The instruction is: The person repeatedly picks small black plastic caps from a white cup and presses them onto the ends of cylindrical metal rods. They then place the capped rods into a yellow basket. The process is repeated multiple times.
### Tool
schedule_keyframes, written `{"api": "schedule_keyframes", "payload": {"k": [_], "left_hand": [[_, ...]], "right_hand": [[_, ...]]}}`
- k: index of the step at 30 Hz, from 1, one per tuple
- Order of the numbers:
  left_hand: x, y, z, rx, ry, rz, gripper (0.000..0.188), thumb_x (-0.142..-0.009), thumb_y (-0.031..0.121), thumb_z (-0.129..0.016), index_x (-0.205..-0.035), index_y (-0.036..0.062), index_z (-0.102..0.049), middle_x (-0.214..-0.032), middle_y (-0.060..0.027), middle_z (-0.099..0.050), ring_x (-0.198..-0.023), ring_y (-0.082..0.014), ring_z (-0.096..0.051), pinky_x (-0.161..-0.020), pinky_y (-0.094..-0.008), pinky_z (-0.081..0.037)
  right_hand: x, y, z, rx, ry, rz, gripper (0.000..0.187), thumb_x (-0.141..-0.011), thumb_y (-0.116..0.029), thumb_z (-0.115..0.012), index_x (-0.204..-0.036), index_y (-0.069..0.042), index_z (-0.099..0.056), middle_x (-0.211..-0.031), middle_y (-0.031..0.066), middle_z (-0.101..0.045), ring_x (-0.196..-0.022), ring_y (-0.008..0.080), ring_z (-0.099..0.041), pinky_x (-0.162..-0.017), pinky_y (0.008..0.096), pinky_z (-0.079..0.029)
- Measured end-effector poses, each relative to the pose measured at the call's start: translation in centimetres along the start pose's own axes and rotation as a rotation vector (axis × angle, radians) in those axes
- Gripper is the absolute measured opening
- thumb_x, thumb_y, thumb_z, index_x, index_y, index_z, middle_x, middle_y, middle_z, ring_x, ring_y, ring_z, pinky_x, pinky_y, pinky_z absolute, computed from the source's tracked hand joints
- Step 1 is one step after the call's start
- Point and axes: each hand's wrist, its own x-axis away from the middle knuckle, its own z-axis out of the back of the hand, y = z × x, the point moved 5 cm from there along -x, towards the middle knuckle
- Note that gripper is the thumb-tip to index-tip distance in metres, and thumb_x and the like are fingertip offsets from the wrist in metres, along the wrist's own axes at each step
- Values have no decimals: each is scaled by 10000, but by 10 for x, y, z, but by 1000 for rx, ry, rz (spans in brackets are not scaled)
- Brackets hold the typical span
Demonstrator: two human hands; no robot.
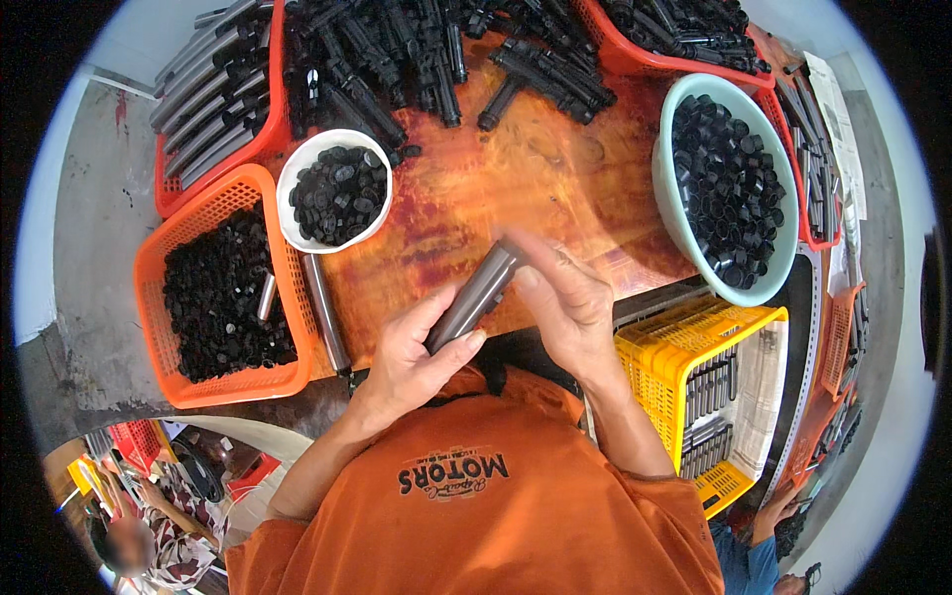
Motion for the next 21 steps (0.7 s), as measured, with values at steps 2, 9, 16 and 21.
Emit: {"api": "schedule_keyframes", "payload": {"k": [2, 9, 16, 21], "left_hand": [[-1, 4, 1, -84, 66, -130, 465, -847, 75, -676, -1275, -32, -528, -1010, -107, -669, -858, -136, -637, -744, -269, -497], [5, 2, 3, -367, 240, -329, 495, -800, 36, -693, -1260, -41, -529, -915, -188, -660, -776, -276, -686, -668, -339, -535], [5, 8, 0, -640, 257, -293, 508, -772, 52, -706, -1249, -15, -546, -872, -171, -649, -701, -289, -662, -595, -361, -529], [3, -12, 5, -416, 170, -364, 504, -806, 107, -709, -1273, 10, -544, -822, -116, -643, -613, -203, -635, -520, -293, -487]], "right_hand": [[-2, -8, 1, 36, -30, 9, 328, -906, -58, -609, -1217, 42, -584, -1108, 190, -647, -1014, 255, -638, -873, 328, -497], [-4, -19, -1, 252, -103, 99, 379, -875, -47, -627, -1227, 67, -545, -1028, 200, -622, -900, 312, -642, -787, 350, -512], [-3, -21, -2, 360, -122, 69, 361, -859, -31, -620, -1184, 100, -531, -967, 241, -586, -838, 397, -606, -723, 404, -506], [-6, -21, 1, 445, -221, 28, 319, -857, -10, -606, -1159, 79, -550, -939, 234, -594, -815, 408, -605, -701, 424, -499]]}}
